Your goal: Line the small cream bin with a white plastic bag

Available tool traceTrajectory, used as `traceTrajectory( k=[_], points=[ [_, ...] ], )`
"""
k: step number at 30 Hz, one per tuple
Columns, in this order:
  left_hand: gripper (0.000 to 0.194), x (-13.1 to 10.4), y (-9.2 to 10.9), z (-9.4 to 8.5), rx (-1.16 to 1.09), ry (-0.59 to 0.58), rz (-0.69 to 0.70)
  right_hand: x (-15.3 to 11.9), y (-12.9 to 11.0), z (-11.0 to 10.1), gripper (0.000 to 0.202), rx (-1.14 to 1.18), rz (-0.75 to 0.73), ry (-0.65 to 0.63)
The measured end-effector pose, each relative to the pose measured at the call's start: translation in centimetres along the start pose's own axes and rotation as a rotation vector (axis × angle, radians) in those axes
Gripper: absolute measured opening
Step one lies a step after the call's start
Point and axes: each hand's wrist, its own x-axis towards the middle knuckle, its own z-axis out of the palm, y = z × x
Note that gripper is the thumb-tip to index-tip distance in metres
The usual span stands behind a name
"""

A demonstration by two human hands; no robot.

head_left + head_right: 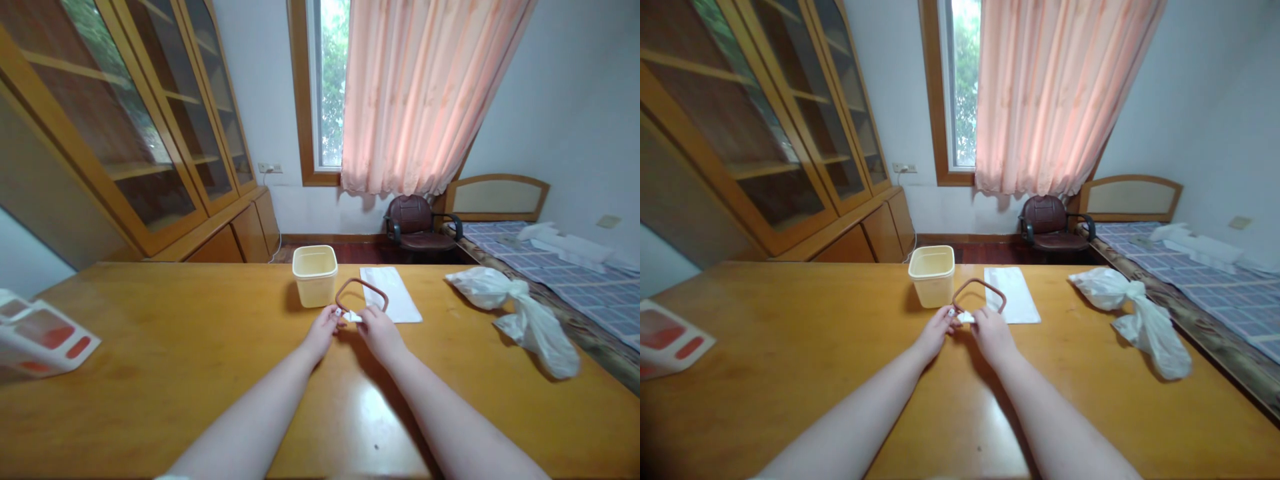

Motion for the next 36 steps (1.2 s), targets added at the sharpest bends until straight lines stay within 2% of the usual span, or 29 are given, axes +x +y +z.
traceTrajectory(
  k=[3, 6, 11, 14, 16, 19, 22, 25, 29, 32, 36],
  points=[
    [0.046, 0.3, 0.0, -0.4, -0.057, 0.072, -0.038, -0.3, -0.4, 1.5, 0.012, 0.011, -0.161, 0.039],
    [0.048, 0.6, 0.0, -0.6, -0.086, 0.087, -0.07, -0.5, -0.3, 1.9, 0.013, 0.031, -0.245, 0.087],
    [0.051, 0.7, 0.0, -0.5, -0.141, 0.094, -0.113, -0.7, -0.2, 1.1, 0.013, 0.126, -0.364, 0.042],
    [0.049, 0.7, 0.2, -0.5, -0.143, 0.114, -0.136, -0.7, 0.4, 0.1, 0.02, 0.226, -0.391, 0.122],
    [0.046, 0.7, 0.2, -0.5, -0.142, 0.129, -0.15, -0.6, 1.3, -0.7, 0.025, 0.263, -0.298, 0.237],
    [0.044, 0.7, 0.3, -0.6, -0.135, 0.137, -0.141, -0.4, 3.2, -1.8, 0.028, 0.275, -0.025, 0.391],
    [0.045, 0.6, 0.2, -0.5, -0.13, 0.137, -0.116, -0.1, 4.7, -2.4, 0.039, 0.269, 0.218, 0.457],
    [0.047, 0.5, 0.2, -0.3, -0.142, 0.129, -0.086, 0.2, 5.4, -2.4, 0.053, 0.266, 0.381, 0.382],
    [0.045, 0.4, 0.3, -0.3, -0.16, 0.117, -0.012, 0.3, 5.1, -1.4, 0.065, 0.392, 0.481, 0.252],
    [0.042, 0.4, 0.3, -0.3, -0.137, 0.105, 0.048, 0.3, 4.4, 0.1, 0.067, 0.557, 0.54, 0.168],
    [0.037, 0.3, -0.1, -0.1, -0.065, 0.082, 0.086, 0.4, 3.6, 1.9, 0.06, 0.708, 0.544, 0.084]
  ],
)
